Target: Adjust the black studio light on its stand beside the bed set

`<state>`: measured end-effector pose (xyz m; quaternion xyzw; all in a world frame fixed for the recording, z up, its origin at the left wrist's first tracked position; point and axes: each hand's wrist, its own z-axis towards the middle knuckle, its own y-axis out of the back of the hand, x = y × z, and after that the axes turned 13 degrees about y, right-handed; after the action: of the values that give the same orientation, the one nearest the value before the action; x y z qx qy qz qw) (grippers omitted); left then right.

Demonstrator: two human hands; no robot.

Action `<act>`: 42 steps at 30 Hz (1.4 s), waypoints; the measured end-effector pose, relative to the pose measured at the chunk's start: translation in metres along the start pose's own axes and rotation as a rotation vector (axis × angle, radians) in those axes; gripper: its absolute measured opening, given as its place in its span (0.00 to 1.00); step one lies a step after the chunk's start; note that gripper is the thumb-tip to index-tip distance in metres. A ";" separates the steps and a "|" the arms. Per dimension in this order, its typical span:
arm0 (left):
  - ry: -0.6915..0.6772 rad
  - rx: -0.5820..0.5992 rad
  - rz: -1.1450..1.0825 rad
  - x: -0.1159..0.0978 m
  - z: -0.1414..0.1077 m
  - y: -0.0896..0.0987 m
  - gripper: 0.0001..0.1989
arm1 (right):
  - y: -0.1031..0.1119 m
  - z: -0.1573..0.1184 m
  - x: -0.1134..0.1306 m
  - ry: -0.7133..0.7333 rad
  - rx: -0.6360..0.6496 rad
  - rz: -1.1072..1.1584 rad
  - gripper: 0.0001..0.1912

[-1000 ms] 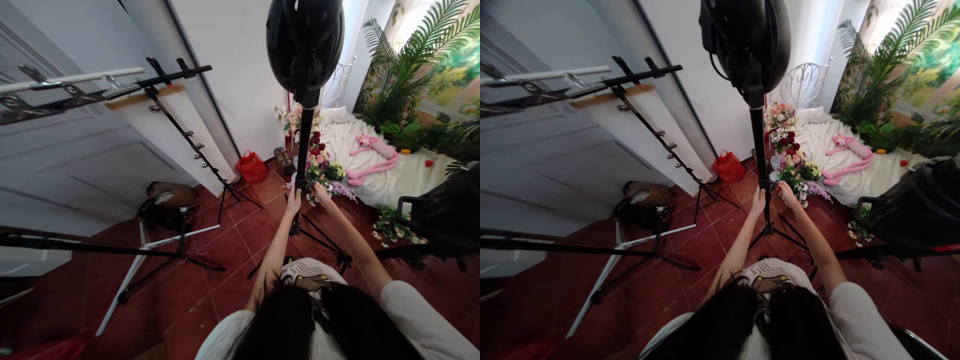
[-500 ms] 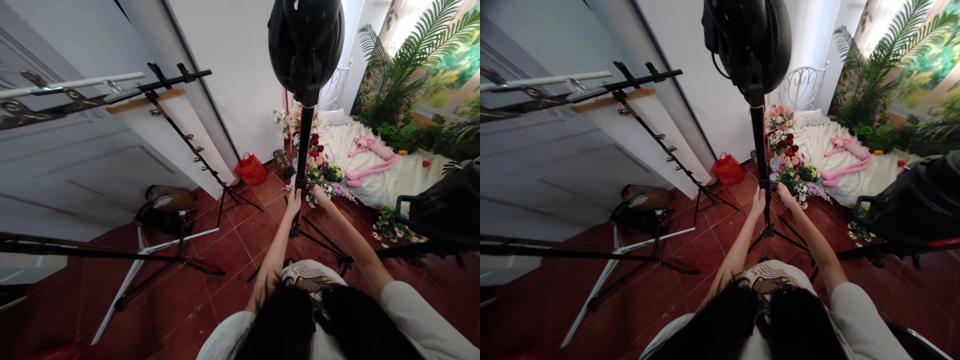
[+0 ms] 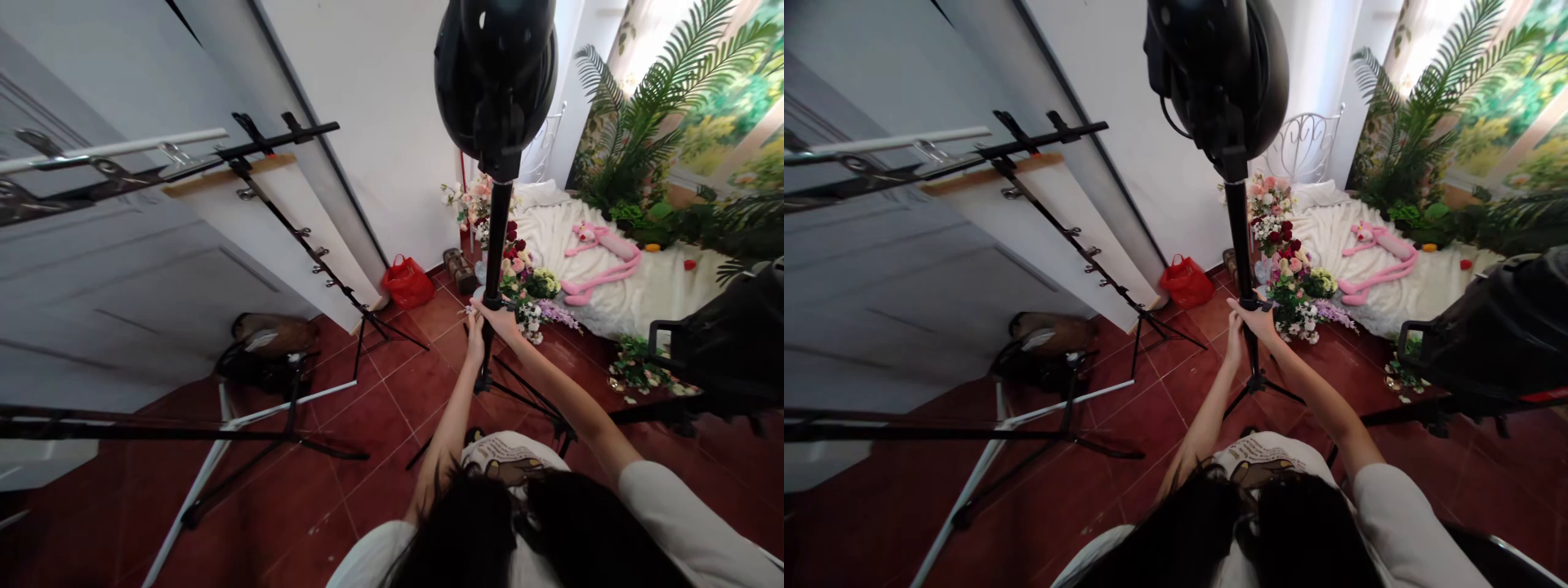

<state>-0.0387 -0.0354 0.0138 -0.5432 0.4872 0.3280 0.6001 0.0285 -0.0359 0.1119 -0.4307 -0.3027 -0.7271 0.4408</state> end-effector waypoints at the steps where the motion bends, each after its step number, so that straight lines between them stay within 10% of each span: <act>1: 0.006 -0.001 -0.012 0.001 -0.001 0.003 0.26 | -0.002 0.002 0.001 -0.018 -0.026 -0.014 0.25; 10: -0.026 0.076 0.268 0.000 0.002 0.010 0.30 | 0.012 0.038 0.046 -0.022 0.116 -0.009 0.27; 19: -0.147 0.117 0.221 -0.037 0.023 -0.019 0.39 | 0.010 0.069 0.085 0.148 0.045 -0.066 0.26; 30: -0.067 0.333 0.238 -0.045 0.050 -0.025 0.45 | 0.038 0.060 0.063 0.183 0.302 -0.059 0.20; 36: -0.044 0.354 0.220 -0.044 0.048 -0.024 0.44 | 0.096 0.032 0.001 0.127 0.535 -0.178 0.15; 42: -0.058 0.353 0.224 -0.048 0.044 -0.024 0.44 | 0.100 -0.007 -0.047 0.161 0.593 -0.378 0.14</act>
<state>-0.0217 0.0095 0.0643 -0.3624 0.5770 0.3175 0.6595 0.1280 -0.0665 0.0729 -0.1618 -0.5392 -0.7078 0.4267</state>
